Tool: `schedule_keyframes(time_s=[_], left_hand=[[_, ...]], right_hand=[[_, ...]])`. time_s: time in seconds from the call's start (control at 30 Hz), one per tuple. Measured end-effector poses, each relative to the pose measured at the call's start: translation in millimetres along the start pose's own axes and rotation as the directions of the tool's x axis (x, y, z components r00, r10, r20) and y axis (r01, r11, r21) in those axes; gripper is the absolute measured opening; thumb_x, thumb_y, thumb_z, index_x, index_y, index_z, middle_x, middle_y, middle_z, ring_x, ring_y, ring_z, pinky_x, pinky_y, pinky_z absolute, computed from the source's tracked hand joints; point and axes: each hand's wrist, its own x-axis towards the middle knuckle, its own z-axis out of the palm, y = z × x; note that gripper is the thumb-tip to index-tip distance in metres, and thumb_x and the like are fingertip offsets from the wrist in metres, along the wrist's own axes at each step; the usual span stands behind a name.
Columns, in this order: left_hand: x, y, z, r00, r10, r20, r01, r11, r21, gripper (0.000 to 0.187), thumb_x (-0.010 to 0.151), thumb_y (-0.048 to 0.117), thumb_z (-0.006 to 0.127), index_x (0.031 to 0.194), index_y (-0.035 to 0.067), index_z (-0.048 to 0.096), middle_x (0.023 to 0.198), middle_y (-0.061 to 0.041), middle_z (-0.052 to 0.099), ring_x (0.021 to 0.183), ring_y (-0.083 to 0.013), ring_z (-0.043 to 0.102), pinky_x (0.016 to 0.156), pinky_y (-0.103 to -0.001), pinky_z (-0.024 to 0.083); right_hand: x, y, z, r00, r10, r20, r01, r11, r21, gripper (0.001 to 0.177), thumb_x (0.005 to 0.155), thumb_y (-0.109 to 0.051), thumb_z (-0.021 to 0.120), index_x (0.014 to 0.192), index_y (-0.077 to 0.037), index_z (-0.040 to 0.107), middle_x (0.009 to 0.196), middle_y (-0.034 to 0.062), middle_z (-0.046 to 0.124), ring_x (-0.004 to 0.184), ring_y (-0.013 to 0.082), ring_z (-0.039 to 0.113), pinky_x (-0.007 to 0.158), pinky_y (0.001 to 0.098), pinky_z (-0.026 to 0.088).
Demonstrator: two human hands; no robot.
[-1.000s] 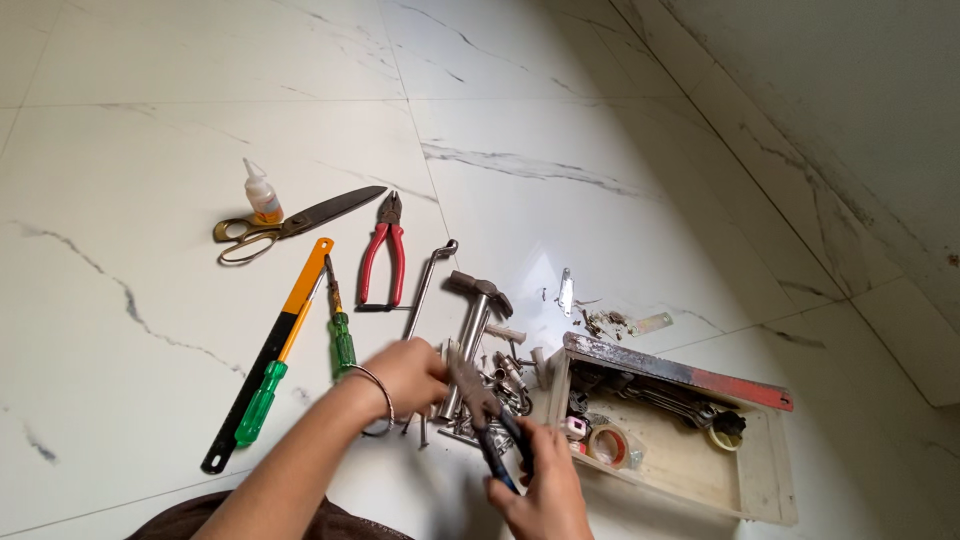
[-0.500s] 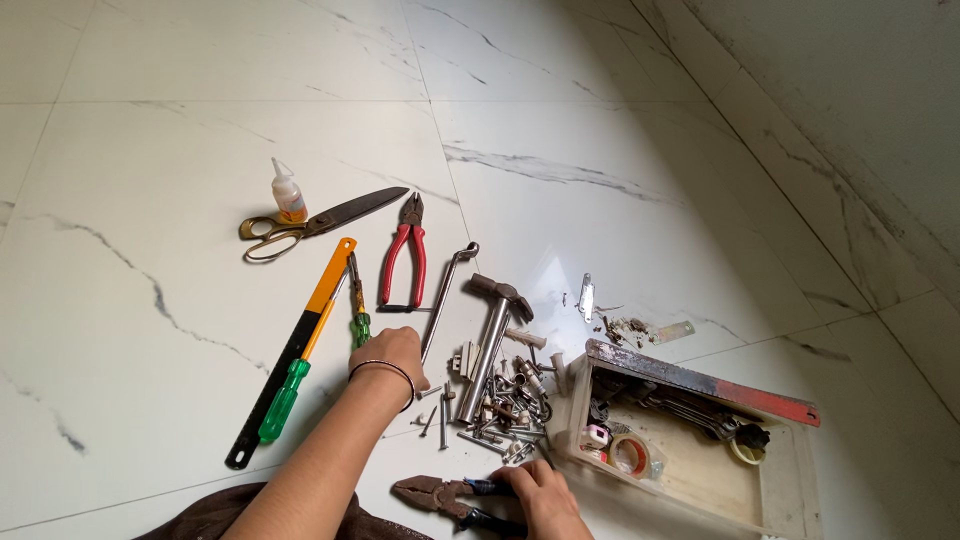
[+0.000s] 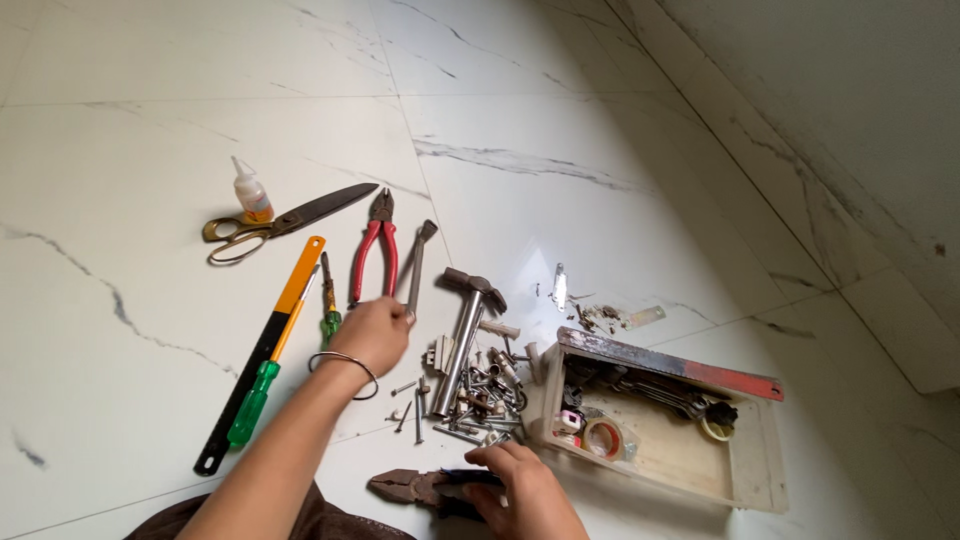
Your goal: The person sits on a tiled floor and sorts a pile of hardware and tools, placing items into a plastic toolbox. They handle screws, nuts, washers, pliers, a hammer, a screwdriver, a file, and a small plastic bag, arranging them into the box.
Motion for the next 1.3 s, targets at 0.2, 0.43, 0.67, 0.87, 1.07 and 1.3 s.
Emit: schedule_keyframes(time_s=[0.2, 0.43, 0.67, 0.87, 1.07, 1.3], left_hand=[[-12.1, 10.7, -31.6, 0.994, 0.108, -0.023, -0.099, 0.786, -0.61, 0.029, 0.103, 0.024, 0.057, 0.11, 0.002, 0.075, 0.093, -0.009, 0.074, 0.081, -0.0147, 0.066, 0.079, -0.032, 0.057], [-56.0, 55.6, -57.0, 0.936, 0.33, 0.126, -0.222, 0.827, -0.517, 0.028, 0.098, 0.021, 0.056, 0.116, 0.008, 0.071, 0.09, -0.001, 0.077, 0.076, -0.0095, 0.071, 0.072, -0.026, 0.061], [-87.9, 84.0, -33.3, 0.741, 0.451, 0.499, -0.405, 0.891, -0.204, 0.026, 0.096, 0.027, 0.062, 0.112, 0.011, 0.076, 0.089, -0.003, 0.077, 0.075, -0.0109, 0.067, 0.073, -0.027, 0.055], [-96.5, 86.8, -9.0, 0.593, 0.546, 0.592, -0.429, 0.836, -0.341, 0.024, 0.098, 0.023, 0.061, 0.111, 0.008, 0.074, 0.092, -0.002, 0.078, 0.08, -0.0076, 0.069, 0.075, -0.027, 0.056], [-86.1, 78.1, 9.2, 0.618, 0.41, 0.67, -0.241, 0.911, -0.335, 0.024, 0.098, 0.023, 0.061, 0.112, 0.009, 0.074, 0.09, 0.0, 0.077, 0.077, -0.0093, 0.069, 0.073, -0.026, 0.059], [-74.0, 71.0, 41.2, 0.739, 0.513, 0.437, -0.241, 0.806, -0.54, 0.031, 0.097, 0.022, 0.061, 0.124, 0.01, 0.073, 0.1, -0.001, 0.081, 0.082, -0.0043, 0.071, 0.078, -0.024, 0.059]], right_hand=[[-5.2, -17.9, -13.9, 0.947, -0.122, -0.297, 0.139, 0.99, 0.038, 0.017, 0.085, -0.013, 0.079, 0.101, -0.009, 0.08, 0.091, 0.0093, 0.079, 0.084, 0.0236, 0.078, 0.075, 0.0344, 0.061], [-13.4, -23.5, -42.6, 0.705, -0.411, -0.578, 0.277, 0.91, -0.31, 0.032, 0.091, -0.016, 0.073, 0.123, -0.014, 0.073, 0.114, 0.0094, 0.077, 0.099, 0.0213, 0.076, 0.087, 0.033, 0.063], [-39.1, -11.4, -104.6, 0.64, -0.449, -0.624, 0.069, 0.842, -0.535, 0.056, 0.087, -0.015, 0.069, 0.141, -0.008, 0.057, 0.138, 0.018, 0.063, 0.118, 0.0286, 0.063, 0.095, 0.0411, 0.056], [-57.2, 3.7, -130.3, 0.919, -0.21, -0.334, 0.037, 0.888, -0.458, 0.046, 0.087, -0.018, 0.071, 0.133, -0.025, 0.07, 0.128, 0.001, 0.073, 0.115, 0.0207, 0.064, 0.097, 0.0383, 0.053], [-60.1, 5.0, -127.4, 0.939, -0.078, -0.336, -0.084, 0.893, -0.442, 0.045, 0.078, -0.024, 0.077, 0.123, -0.025, 0.077, 0.113, -0.0003, 0.078, 0.102, 0.0195, 0.069, 0.085, 0.0359, 0.056], [-41.8, 51.5, -156.4, 0.926, -0.229, -0.301, 0.044, 0.855, -0.516, 0.03, 0.082, -0.023, 0.077, 0.112, -0.019, 0.082, 0.103, 0.0016, 0.081, 0.09, 0.0198, 0.072, 0.079, 0.0339, 0.06]])
